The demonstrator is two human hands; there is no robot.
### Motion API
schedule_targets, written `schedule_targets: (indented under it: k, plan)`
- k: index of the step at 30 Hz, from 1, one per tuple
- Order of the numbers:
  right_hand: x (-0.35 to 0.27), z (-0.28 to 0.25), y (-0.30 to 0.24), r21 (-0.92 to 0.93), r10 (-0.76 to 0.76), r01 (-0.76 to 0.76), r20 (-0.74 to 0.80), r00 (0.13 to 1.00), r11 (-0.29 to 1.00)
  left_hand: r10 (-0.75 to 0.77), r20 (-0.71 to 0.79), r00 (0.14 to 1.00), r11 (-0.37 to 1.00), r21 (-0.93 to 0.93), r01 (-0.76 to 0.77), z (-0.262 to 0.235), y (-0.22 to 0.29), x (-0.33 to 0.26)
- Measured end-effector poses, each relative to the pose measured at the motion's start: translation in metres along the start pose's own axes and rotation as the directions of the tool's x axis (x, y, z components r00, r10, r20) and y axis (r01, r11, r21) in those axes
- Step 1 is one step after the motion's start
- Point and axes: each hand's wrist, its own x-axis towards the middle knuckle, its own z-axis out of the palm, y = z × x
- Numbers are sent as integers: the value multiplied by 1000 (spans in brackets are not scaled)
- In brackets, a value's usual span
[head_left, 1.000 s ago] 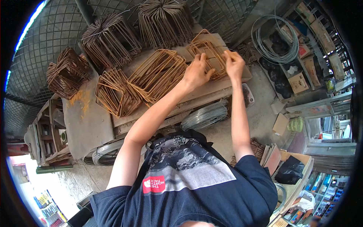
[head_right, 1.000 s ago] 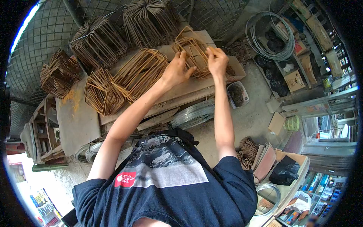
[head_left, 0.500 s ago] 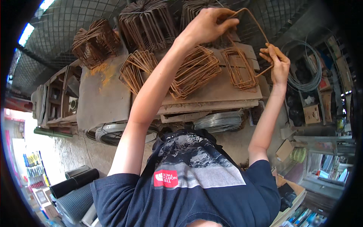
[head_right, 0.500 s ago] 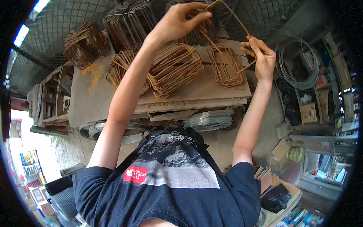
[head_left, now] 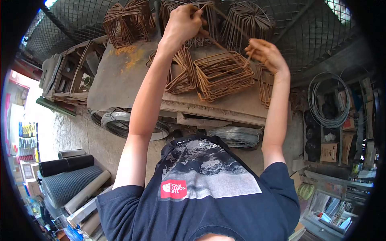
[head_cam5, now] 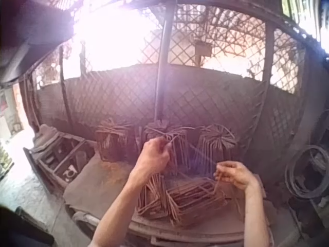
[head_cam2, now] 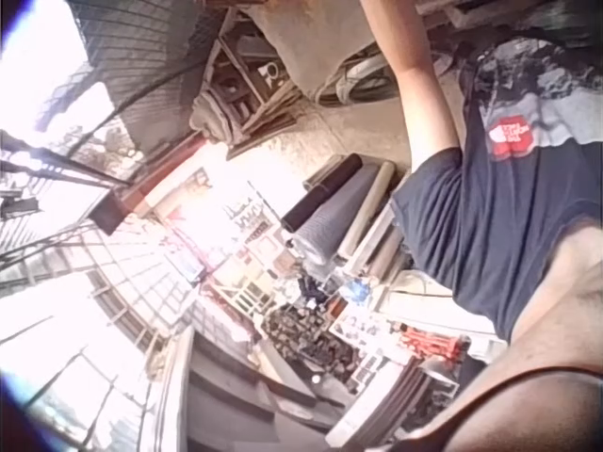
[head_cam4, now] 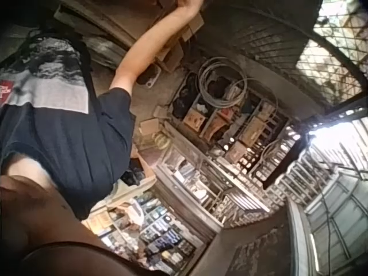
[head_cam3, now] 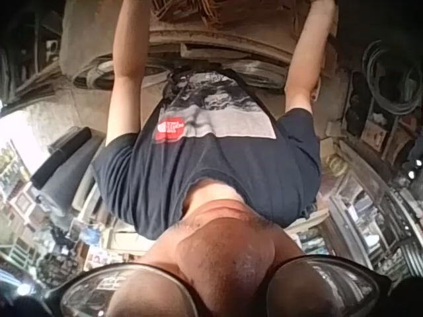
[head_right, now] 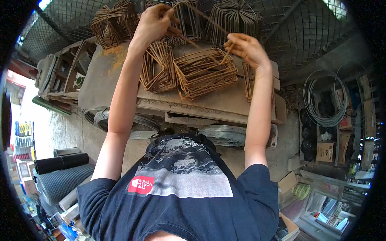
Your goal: Organizing and bundling square-shaped metal ties or rebar stirrups in a hardware store or construction material area.
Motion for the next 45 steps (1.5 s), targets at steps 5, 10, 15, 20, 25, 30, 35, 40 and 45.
schedule_targets:
  k: [5, 10, 15, 20, 25, 30, 35, 40, 45]
  plan:
    - [12, 29, 22, -38, 119, -120, -41, 992, 992, -116, -111, 987, 991, 48, 122, -9, -29, -23]
    - [33, 14, 25, -142, 12, -38, -179, 984, 989, -234, 38, 971, 946, 237, 219, -9, -25, -55]
    - [40, 4, 26, -293, -15, -38, -179, 984, 955, -277, 227, 934, 958, 145, 249, 6, -27, -88]
    - [37, 2, 34, -254, 1, -53, -200, 980, 966, -330, 321, 888, 937, 0, 348, 8, -2, -105]
    - [29, -5, 29, -245, -8, -55, -249, 968, 968, -259, 350, 900, 960, -8, 280, 10, 5, -113]
    - [26, -20, 29, -223, 7, -65, -254, 967, 973, -281, 396, 874, 954, 18, 299, 17, 3, -111]
    - [11, -17, 19, -177, -39, -13, -287, 957, 984, -243, 406, 881, 964, 3, 265, 15, 18, -121]
    - [-3, -18, 11, -160, -43, -6, -302, 952, 987, -107, 347, 932, 990, -45, 131, 15, 17, -125]
    - [8, -18, 21, -181, 31, -84, -277, 960, 980, -248, 352, 902, 969, 96, 229, 13, 9, -116]
